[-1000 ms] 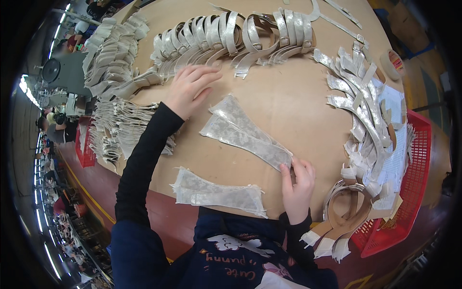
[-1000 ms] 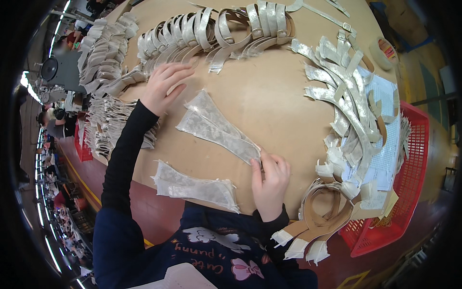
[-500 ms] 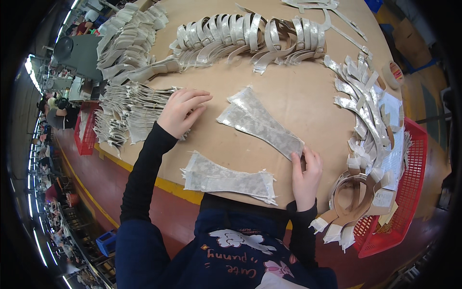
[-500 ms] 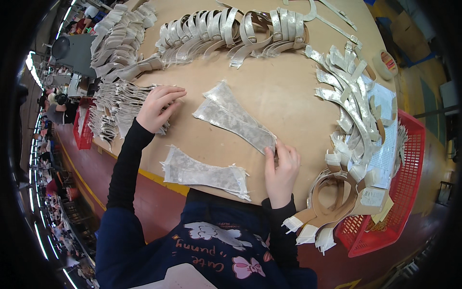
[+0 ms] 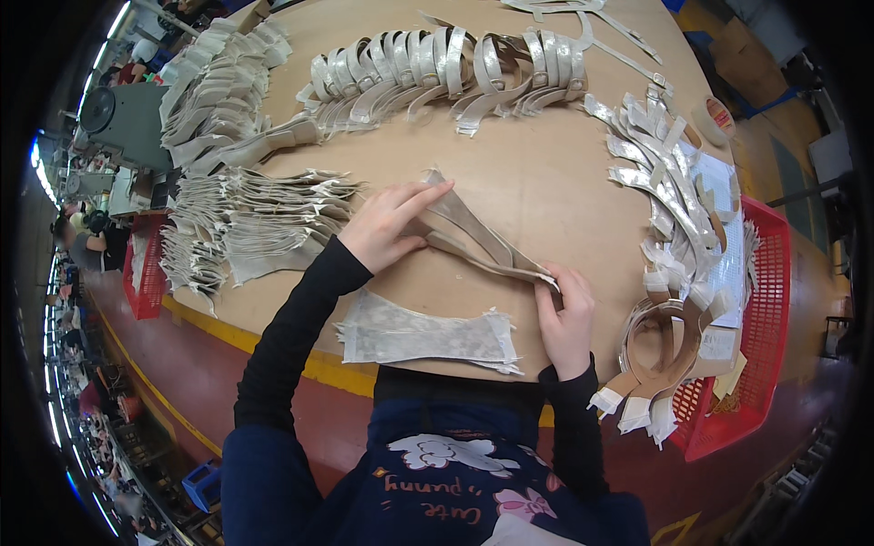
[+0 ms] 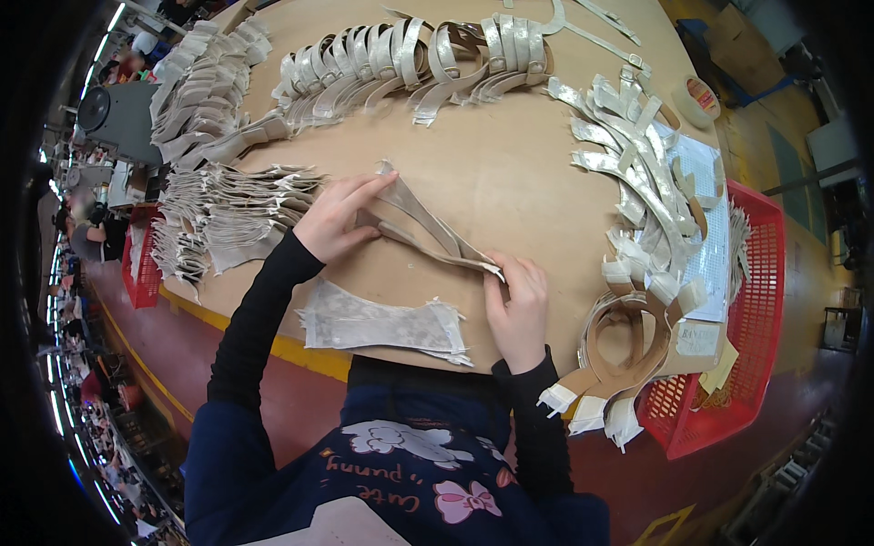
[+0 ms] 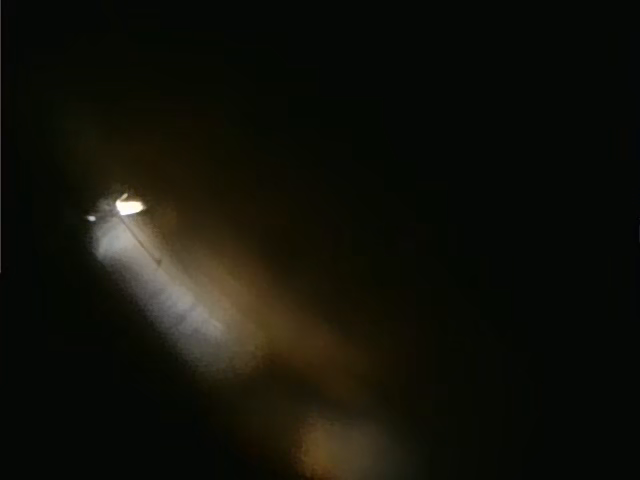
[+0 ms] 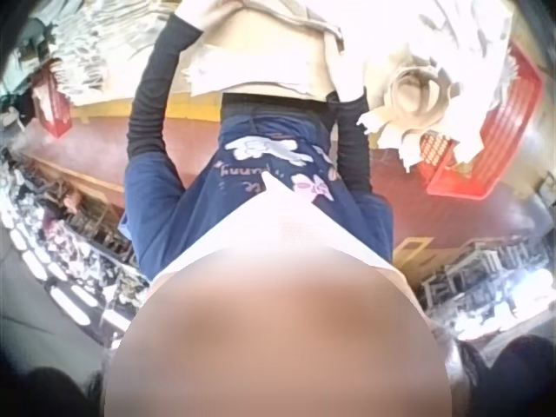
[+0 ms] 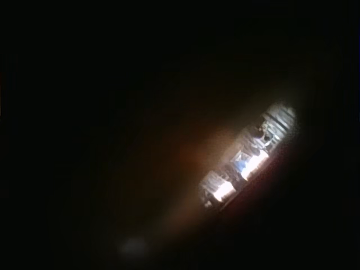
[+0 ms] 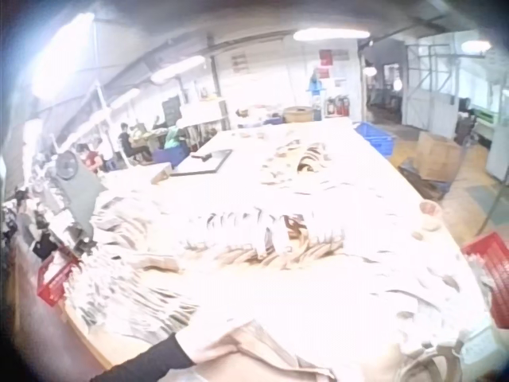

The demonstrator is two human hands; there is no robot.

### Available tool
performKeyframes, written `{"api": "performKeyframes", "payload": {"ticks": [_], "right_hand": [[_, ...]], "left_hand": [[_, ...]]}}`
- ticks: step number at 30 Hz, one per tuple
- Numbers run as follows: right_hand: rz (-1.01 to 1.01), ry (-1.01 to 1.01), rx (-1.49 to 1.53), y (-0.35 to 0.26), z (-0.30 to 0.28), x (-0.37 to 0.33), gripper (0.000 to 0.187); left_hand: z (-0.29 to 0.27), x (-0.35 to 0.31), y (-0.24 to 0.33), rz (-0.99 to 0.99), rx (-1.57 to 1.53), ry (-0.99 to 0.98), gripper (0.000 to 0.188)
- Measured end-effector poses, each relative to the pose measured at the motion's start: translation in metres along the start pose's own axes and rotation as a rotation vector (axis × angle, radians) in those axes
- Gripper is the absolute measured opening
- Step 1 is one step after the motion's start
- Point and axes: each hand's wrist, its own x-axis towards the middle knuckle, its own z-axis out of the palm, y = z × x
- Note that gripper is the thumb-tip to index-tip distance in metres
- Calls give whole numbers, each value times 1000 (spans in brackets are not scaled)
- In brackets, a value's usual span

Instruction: The person sorts and organizes numerous small fabric pieces on a table. They pick up individual pieces, fold or align them, and place them into neat stacks or into a red basket. The task involves repetitive handling of similar-looking fabric strips.

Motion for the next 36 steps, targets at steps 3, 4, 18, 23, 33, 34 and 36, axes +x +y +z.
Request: {"api": "performKeyframes", "payload": {"ticks": [3,4,18,23,33,34,36], "right_hand": [[96,35,66,0,5,1,27],[175,38,110,0,6,1,31],[168,153,186,-1,-4,5,28],[148,182,146,-2,-2,8,23],[80,-13,244,0,-9,6,36],[77,-37,280,-1,-8,6,40],[126,-11,308,-2,-5,5,43]], "left_hand": [[4,1,-10,-62,-313,16,84],[7,-2,-13,-159,-325,21,79],[36,-19,-68,-231,-1061,130,15],[34,-23,-73,-25,-1052,78,9],[38,-15,-46,-403,-1067,284,25],[37,-15,-46,-415,-1040,258,23],[38,-15,-48,-431,-990,220,23]]}}
